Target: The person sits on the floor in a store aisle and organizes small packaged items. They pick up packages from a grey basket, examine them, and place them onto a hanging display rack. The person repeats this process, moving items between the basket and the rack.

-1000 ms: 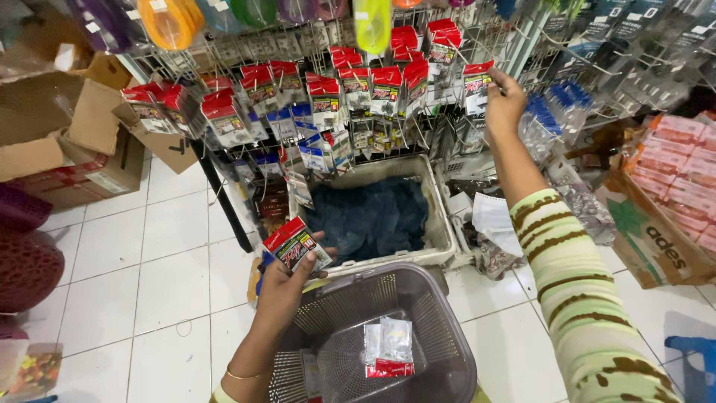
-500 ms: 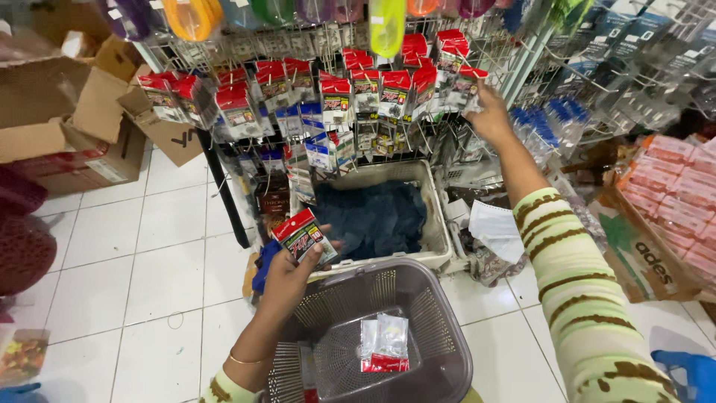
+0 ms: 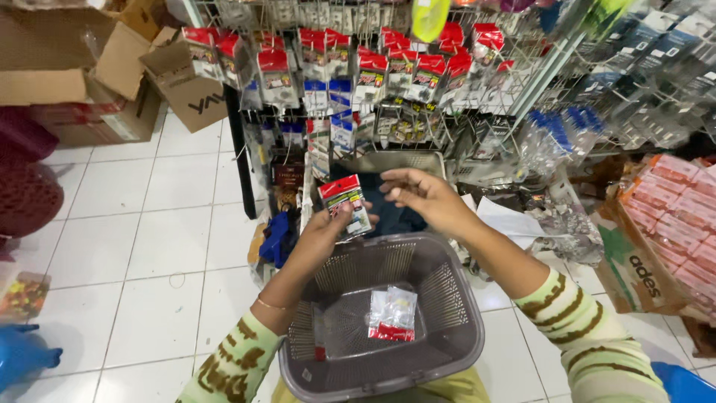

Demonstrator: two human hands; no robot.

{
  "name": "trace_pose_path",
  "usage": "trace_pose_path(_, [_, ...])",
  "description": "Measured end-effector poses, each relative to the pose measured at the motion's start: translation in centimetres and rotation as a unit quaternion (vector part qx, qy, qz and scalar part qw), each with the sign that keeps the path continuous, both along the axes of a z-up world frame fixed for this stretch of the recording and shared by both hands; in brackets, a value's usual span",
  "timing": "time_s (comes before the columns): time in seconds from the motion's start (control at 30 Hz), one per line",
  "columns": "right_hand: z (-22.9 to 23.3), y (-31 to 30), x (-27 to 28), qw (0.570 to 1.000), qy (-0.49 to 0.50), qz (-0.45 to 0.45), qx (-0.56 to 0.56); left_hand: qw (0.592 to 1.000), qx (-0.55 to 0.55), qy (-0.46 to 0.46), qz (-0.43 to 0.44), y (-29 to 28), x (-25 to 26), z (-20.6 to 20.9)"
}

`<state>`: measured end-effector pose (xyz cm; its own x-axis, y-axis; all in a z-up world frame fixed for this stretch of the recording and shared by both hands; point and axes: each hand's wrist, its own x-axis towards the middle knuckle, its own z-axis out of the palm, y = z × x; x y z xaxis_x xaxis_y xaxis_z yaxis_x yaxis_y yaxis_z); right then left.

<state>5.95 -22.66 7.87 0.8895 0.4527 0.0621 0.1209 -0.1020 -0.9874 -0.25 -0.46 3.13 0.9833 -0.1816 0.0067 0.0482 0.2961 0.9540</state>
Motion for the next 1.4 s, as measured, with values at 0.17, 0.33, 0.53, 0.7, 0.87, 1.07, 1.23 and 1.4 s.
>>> trace_pose_path(0.17, [-1.7,1.4,-3.1,0.996,-0.077,-0.003,-0.034,0.992,0.114,0.024,0.056,-0.9,-1.2,1.8])
trace_pose_path(0.33, [-4.1,1.7,-3.8,0.993,-0.11,-0.033,-0.013,0.983,0.179,0.01,0.028,0.4,-1.6,1.2])
trace_pose_path(0.53, [-3.6,2.3,-4.3,0.992,-0.095,-0.052,0.067,0.989,0.148,-0.013,-0.023,0.2,-1.7,1.1])
trace_pose_path(0.7, [-3.8,1.7,-3.7,0.98,-0.104,-0.083,0.145,0.991,0.096,-0.052,-0.073,0.7,0.0,-2.3])
trace_pose_path(0.87, [-1.6,-1.8,-1.3,0.962,-0.119,-0.157,0.19,0.993,0.029,0.004,-0.117,0.8,-0.4,-2.0])
trace_pose_path(1.07, [-3.1,-11.3,8.6,0.907,-0.201,-0.312,0.201,0.985,0.076,-0.015,-0.151,1.3,-1.0,-0.2])
trace_pose_path(1.23, [-2.7,-16.8,14.9,0.885,-0.203,-0.407,0.102,0.982,0.102,-0.011,-0.156,1.0,-1.0,1.1])
trace_pose_path(1.4, [-1.5,-17.6,18.8,0.883,-0.127,-0.45,-0.026,0.98,0.126,0.049,-0.145,1.2,-0.5,1.3])
